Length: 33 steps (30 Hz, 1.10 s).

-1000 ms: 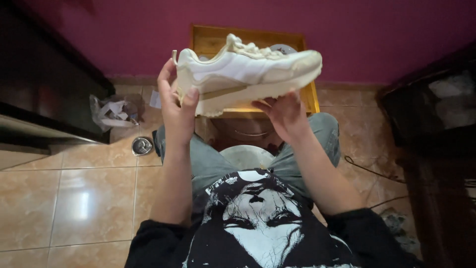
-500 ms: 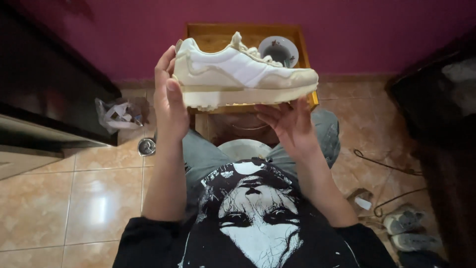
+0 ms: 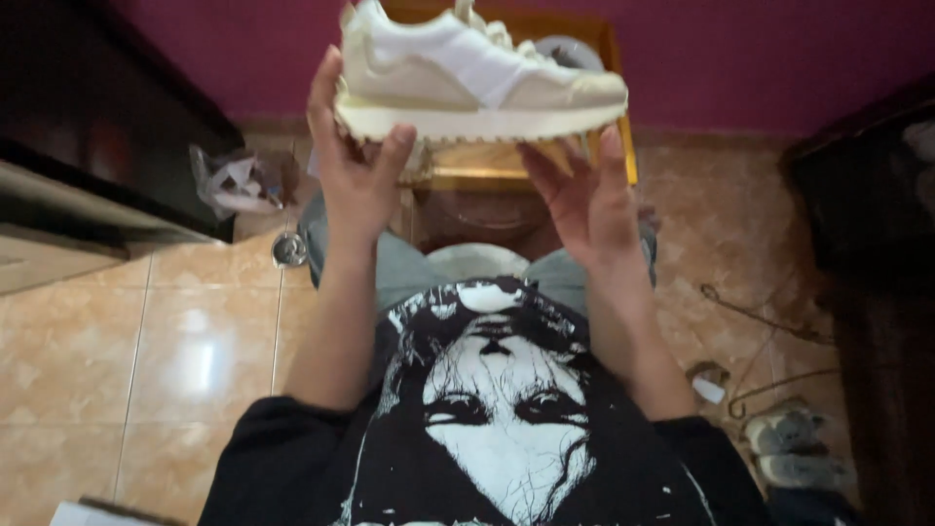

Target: The person sits on the floor and cleans a white sneaker. They first untie and re-tie the laces, then lift the shoe to inspect the sole. Finally, they use a toothbrush to scrub the bottom of the shoe.

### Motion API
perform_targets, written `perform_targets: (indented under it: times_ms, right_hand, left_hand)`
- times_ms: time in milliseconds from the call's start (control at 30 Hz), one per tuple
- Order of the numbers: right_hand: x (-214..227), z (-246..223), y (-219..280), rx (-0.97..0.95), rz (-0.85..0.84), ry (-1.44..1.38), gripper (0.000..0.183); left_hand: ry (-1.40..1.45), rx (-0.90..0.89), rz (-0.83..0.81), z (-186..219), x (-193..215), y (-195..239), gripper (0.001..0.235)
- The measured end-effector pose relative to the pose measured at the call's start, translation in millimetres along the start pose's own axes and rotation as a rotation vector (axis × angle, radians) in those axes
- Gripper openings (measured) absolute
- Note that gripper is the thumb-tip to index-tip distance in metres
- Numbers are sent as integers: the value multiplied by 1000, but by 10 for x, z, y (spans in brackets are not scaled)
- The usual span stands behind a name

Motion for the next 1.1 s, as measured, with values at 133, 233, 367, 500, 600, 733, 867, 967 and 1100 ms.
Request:
perform_targets:
  times_ms: [133,233,367,500,600,733,867,967,1100]
  right_hand:
    - [16,-35,3,-12,-50,72,62]
    - [57,32,6,-37,-76,69,62]
    - [131,68,3,-83,50,10,65]
    - [-36,5,80,-33,-156,137,50]
    - [-91,7,79,-23,-283,101,33]
    - [-174,-15,125,19,-106,142,79]
    - [-49,20,105,-20,-28,121,78]
    - [-17,28,92,20,-96,135,74]
    - [-246,59,151,84,-169,266,70]
  left_hand:
    - [88,-11,17,-66,36,-25,75]
    - [65,-20,71,-213,104,27,79]
    - [-334,87,167,-645,247,90,87]
    - [-220,46,179,-335,212,97,59]
    - [-185,80,158,-254,169,87,85]
    - [-159,17,170,-135,122,148,79]
    - [-58,25,187,-160,128,130,83]
    - [91,56,148,-168,77,150,92]
    - [66,84,113,-98,33,155,100]
Point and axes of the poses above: each hand's wrist, its own y-axis away from the middle knuckle, its own x-axis out of the back of the hand, z = x × y, the point moved 6 cm from there along -y, towards the middle knuckle, and after that the axes turned 10 degrees about -y, right-handed, at the moved point
